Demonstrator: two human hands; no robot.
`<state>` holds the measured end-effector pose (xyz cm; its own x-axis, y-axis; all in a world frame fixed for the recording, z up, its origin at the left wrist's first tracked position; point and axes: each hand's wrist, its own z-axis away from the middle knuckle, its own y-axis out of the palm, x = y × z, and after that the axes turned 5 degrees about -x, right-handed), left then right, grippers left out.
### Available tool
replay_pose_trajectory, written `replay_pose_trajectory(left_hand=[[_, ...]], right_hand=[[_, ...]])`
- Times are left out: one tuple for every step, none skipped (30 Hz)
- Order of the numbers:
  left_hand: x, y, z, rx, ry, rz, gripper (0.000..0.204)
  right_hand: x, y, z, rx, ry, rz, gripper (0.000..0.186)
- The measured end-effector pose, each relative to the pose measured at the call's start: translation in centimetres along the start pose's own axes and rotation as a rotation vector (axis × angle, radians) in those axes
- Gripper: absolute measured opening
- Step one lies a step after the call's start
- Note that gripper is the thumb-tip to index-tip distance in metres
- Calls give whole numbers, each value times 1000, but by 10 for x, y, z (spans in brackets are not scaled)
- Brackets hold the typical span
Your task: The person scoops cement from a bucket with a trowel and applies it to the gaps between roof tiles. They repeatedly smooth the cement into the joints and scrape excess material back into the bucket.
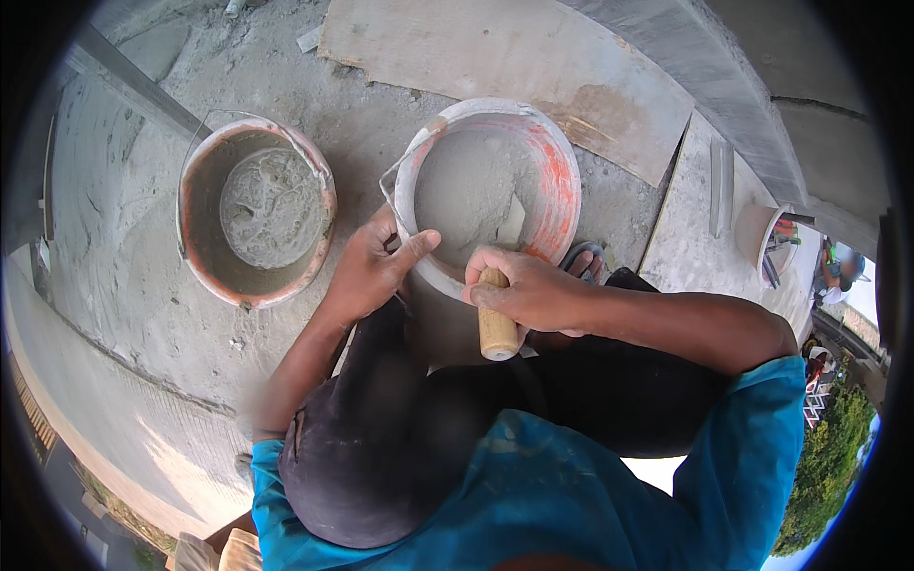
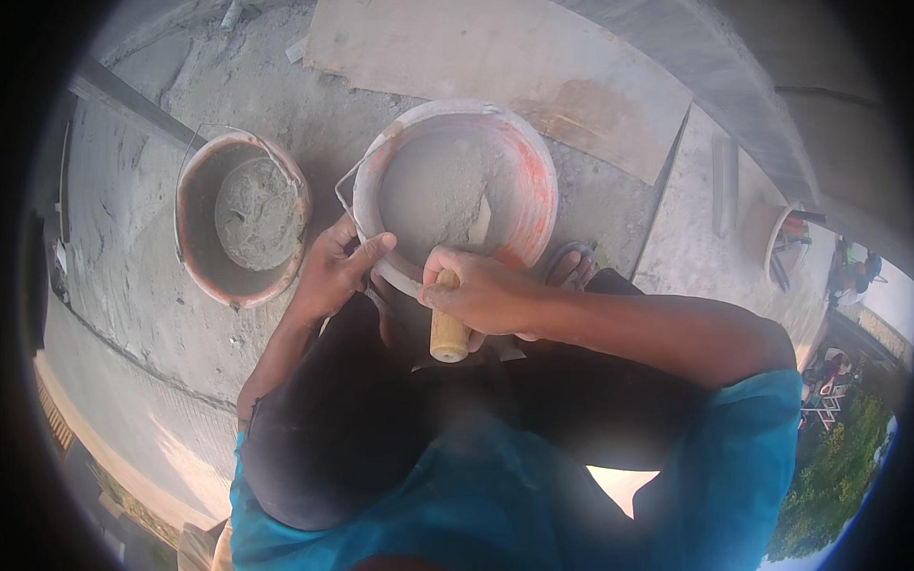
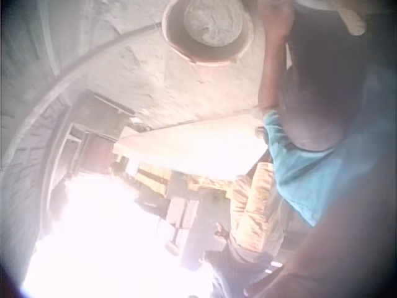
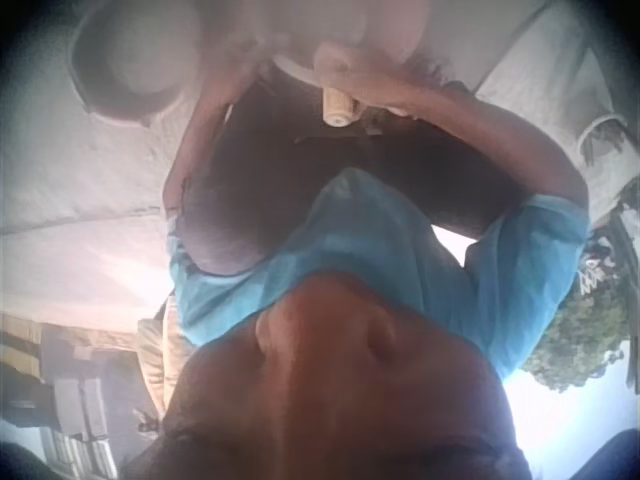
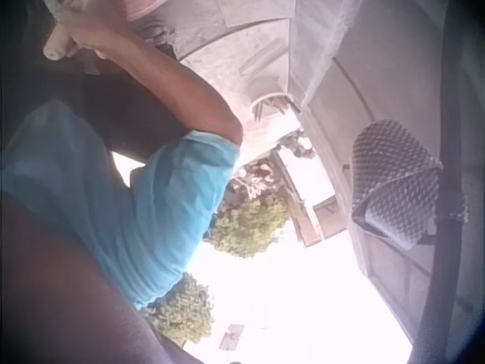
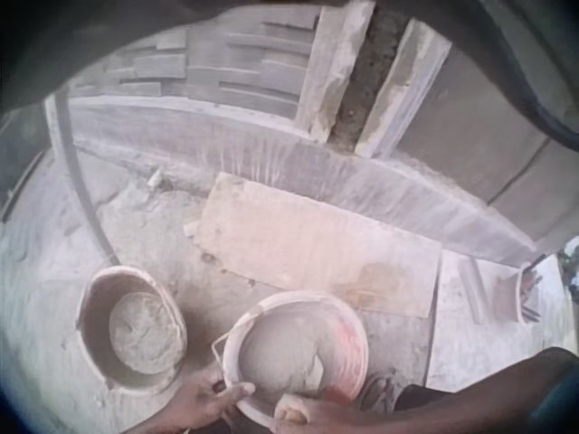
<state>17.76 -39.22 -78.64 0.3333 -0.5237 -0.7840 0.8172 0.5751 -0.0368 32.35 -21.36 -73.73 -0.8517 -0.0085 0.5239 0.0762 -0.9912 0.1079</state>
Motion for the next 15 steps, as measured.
replay_pose_trajectory(left_hand=[[-1, 0, -7, -38, 70, 9, 34], [0, 2, -12, -72, 128, 23, 33], [4, 2, -22, -93, 131, 141, 30], [11, 1, -36, -119, 136, 265, 28], [17, 0, -46, -146, 137, 383, 25], [22, -1, -52, -195, 148, 437, 23], [22, -2, -62, -227, 171, 483, 20], [19, -4, -71, -261, 194, 531, 17], [17, -5, -75, -309, 178, 463, 15], [11, 0, -80, -313, 184, 471, 16], [6, 5, -81, -308, 186, 477, 18], [3, 6, -78, -334, 191, 487, 20], [11, 2, -80, -314, 197, 458, 21], [20, -3, -83, -296, 207, 415, 24], [25, -2, -81, -279, 186, 467, 30]], right_hand=[[16, -7, 10, -7, 27, 56, 33], [27, -14, 22, -8, 65, 105, 30], [31, -20, 36, -8, 113, 163, 27], [42, -26, 52, 10, 86, 272, 25], [54, -31, 70, 31, 56, 377, 22], [59, -35, 80, 53, 26, 483, 20], [56, -38, 85, 29, -23, 552, 20], [51, -40, 88, 7, -71, 624, 19], [45, -43, 87, -14, -118, 698, 18], [33, -44, 71, -70, -126, 751, 18], [16, -43, 44, -132, -126, 795, 18], [10, -47, 27, -173, -141, 857, 19], [12, -50, 27, -204, -135, 879, 19], [11, -50, 28, -238, -141, 891, 20], [12, -51, 30, -265, -145, 920, 20]])
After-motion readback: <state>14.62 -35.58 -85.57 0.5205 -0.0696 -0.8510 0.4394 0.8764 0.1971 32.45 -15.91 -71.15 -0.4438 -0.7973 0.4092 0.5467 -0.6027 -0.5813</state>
